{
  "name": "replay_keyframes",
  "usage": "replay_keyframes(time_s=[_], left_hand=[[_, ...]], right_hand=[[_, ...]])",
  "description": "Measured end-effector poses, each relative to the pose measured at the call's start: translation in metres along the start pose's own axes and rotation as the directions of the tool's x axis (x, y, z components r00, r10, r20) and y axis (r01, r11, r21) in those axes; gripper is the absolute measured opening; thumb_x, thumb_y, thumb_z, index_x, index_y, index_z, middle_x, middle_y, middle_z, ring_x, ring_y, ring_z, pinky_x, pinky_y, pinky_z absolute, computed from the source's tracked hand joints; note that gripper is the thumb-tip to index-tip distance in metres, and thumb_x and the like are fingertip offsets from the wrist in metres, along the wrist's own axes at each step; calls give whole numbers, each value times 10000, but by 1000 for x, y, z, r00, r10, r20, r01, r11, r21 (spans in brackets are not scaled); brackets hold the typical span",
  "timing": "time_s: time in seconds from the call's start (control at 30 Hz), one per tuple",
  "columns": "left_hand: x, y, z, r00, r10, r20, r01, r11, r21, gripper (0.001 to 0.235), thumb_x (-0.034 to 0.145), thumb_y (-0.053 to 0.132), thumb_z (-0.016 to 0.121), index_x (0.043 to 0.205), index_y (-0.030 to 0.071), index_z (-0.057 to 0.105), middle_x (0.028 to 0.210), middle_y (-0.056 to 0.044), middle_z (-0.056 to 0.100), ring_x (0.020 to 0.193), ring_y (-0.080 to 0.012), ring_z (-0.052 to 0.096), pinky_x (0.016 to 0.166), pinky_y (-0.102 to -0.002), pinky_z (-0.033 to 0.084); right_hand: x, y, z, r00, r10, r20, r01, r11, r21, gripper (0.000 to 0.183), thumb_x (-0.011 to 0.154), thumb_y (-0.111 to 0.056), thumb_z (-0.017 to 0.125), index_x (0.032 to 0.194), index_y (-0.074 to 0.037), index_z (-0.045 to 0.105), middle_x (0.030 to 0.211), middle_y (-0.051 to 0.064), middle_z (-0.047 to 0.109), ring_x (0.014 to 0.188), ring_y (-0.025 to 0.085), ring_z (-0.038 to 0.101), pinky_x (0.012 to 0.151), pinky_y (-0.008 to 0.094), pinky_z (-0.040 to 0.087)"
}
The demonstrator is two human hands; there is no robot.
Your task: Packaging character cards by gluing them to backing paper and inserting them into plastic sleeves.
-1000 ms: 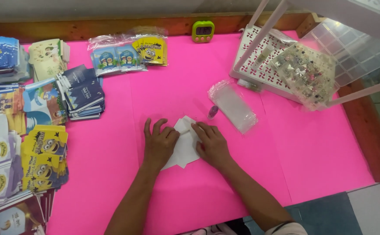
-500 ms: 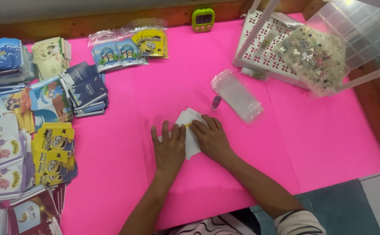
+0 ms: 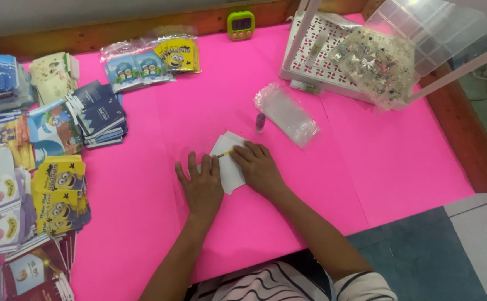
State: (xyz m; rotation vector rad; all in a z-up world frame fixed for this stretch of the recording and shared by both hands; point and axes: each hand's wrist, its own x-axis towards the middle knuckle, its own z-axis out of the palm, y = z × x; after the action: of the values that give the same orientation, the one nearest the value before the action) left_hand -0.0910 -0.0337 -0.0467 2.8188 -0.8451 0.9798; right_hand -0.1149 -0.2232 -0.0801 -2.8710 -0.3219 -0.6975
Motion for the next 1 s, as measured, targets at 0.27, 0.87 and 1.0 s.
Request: replay_keyframes(time_s=[0.27,0.87,1.0], left_hand=[[7,-12,3,994,95,-54,-94,995,16,225,884,57,635,1066,101,759,1097,-128,689,1311,-415,547,1135,-712,281],[-3,-13,30,955,284,85,-274,955,-111,259,967,103,564,1181,128,706,1095,-99,660,1206,-319,584,1087,-602,353],[-4,-10,32,926,309,216,-283,948,-143,321,1007,113,494,1290,128,645,1097,-85,622,1093,-259,612,1016,-518,406]], right_hand=[[-7,1,-6,984,148,-100,-141,987,71,244,920,-146,689,1155,-184,740,1194,45,700,1221,301,627,1004,435,514],[-21,7,-13,938,347,-11,-329,898,293,284,879,-266,791,1133,-141,773,1074,65,717,1226,332,594,1055,491,462],[-24,7,-15,898,432,90,-419,772,478,329,908,-135,713,1235,-166,735,1083,39,757,1258,308,593,1109,479,423]])
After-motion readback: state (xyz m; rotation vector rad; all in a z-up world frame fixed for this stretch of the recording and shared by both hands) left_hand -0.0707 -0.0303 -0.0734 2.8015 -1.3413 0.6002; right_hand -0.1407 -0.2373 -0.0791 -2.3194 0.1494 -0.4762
